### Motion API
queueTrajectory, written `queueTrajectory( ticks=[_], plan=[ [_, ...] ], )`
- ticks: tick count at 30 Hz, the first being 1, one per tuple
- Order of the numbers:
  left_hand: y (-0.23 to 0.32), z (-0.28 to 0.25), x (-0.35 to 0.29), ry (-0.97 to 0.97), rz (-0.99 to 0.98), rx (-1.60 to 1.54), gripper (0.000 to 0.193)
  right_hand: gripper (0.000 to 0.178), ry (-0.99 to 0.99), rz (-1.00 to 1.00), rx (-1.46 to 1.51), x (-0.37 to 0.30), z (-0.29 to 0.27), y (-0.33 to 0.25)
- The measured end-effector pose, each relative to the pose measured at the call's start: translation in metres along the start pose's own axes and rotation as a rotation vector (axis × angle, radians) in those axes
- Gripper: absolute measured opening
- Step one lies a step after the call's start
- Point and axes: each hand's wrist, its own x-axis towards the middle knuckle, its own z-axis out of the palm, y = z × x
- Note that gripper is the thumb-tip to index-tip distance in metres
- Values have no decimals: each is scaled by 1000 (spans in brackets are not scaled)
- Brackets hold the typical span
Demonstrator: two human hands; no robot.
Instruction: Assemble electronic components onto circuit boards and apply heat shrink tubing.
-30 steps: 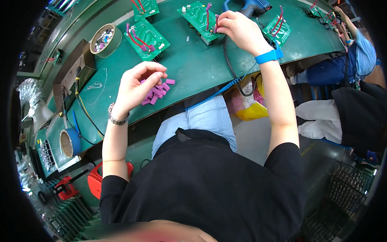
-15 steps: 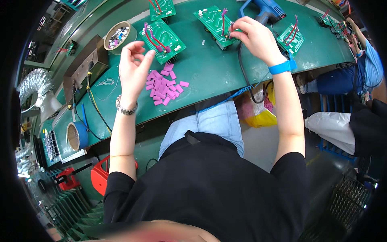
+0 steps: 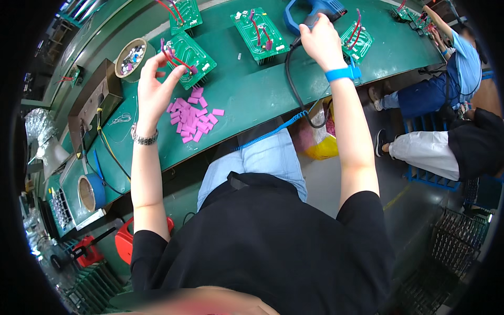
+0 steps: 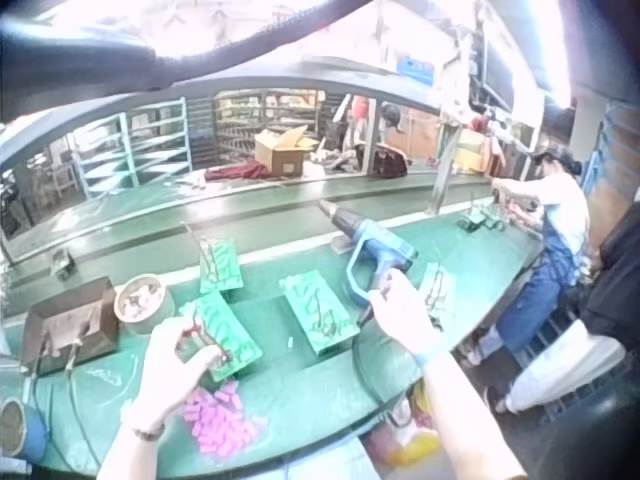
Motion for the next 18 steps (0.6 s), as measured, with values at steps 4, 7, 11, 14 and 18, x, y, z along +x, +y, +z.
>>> queueTrajectory(
  ticks=[4,7,11,14,18],
  plan=[
    [40,1,5,472,313,30,37,64,-102,190,-134,35,19,-14],
    [83,21,4,230,495,-94,38,60,-79,479,44,67,45,22],
    [83,73,26,-64,165,-187,53,34,73,620,476,86,76,61],
    [75,84,40,-88,103,-247,57,29,11,788,1001,91,63,36],
    [82,86,58,-131,231,-230,61,22,-95,834,1321,105,54,76]
  ],
)
